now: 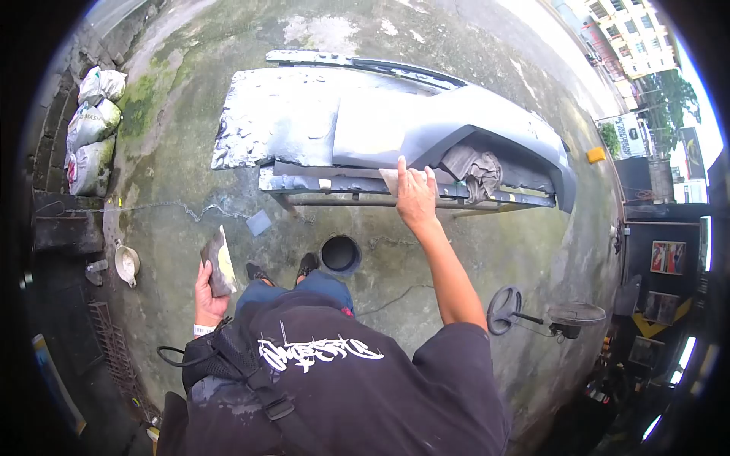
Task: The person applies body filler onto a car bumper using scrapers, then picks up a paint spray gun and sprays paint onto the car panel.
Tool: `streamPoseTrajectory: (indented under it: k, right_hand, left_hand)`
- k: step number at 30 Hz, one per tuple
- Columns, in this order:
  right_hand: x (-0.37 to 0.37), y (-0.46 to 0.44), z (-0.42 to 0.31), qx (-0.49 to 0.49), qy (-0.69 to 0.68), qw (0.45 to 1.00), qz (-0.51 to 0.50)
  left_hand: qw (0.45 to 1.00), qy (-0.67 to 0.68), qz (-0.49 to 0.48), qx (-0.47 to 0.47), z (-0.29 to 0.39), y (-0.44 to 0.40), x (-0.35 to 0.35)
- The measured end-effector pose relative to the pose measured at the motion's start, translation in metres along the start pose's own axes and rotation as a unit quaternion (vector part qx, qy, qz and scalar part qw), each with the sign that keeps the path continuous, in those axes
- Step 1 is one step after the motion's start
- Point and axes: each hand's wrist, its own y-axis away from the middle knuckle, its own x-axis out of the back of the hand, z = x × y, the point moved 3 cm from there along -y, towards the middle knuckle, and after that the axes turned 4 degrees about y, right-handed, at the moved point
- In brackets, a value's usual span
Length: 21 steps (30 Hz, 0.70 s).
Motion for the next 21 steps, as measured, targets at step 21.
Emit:
streamPoseTrajectory:
  k: [21]
  right_hand:
    - [0.082, 0.020, -0.363, 0.230, -0.460, 0.847, 0.133]
  left_hand:
    - [0.988, 0.019, -0.119, -0.098, 0.035, 0.017, -0.015]
